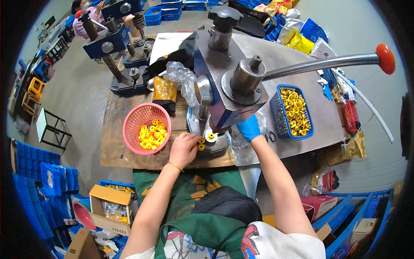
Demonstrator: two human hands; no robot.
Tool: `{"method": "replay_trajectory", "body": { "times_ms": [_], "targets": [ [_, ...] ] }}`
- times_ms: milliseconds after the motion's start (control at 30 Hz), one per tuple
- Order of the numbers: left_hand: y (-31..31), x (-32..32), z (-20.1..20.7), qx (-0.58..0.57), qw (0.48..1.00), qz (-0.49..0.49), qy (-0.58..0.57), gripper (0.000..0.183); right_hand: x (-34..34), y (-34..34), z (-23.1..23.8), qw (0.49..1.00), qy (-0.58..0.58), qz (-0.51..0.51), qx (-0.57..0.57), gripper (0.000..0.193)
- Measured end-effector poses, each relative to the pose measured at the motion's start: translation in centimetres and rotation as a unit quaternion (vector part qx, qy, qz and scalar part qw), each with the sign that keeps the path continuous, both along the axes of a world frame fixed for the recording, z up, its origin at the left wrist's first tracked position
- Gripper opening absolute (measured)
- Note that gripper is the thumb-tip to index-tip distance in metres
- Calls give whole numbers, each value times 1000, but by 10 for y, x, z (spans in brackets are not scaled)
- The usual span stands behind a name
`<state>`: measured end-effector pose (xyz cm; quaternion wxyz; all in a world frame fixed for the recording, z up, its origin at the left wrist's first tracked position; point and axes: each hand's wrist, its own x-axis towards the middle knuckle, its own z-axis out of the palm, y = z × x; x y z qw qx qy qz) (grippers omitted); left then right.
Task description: Operates a manual arbor press to assemble yellow plastic components on a fabrication floor.
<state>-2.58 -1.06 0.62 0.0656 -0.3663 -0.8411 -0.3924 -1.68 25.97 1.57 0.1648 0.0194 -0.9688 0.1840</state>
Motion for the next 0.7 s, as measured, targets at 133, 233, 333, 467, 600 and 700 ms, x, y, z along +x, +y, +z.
{"method": "replay_trajectory", "body": {
  "times_ms": [133, 233, 333, 467, 600, 700],
  "targets": [
    [2, -5, 2, 1, 1000, -18, 2, 20, 33, -46, 25, 911, -78, -8, -404, 20],
    [7, -7, 12, 0, 999, -34, -11, 17, 39, -56, -5, 901, -43, 4, -432, 18],
    [3, -10, 12, -12, 998, -52, -40, 19, 38, -63, -10, 896, -48, 9, -442, 18],
    [8, -13, 12, -7, 997, -62, -47, 16, 36, -57, -18, 949, 16, 49, -311, 16],
    [4, -13, -1, 44, 996, -21, -68, 12, 35, -73, 8, 960, 42, 90, -263, 15],
    [4, -11, -1, 136, 971, 57, -188, 11, 36, -75, 15, 977, 25, 124, -170, 20]
  ]
}}
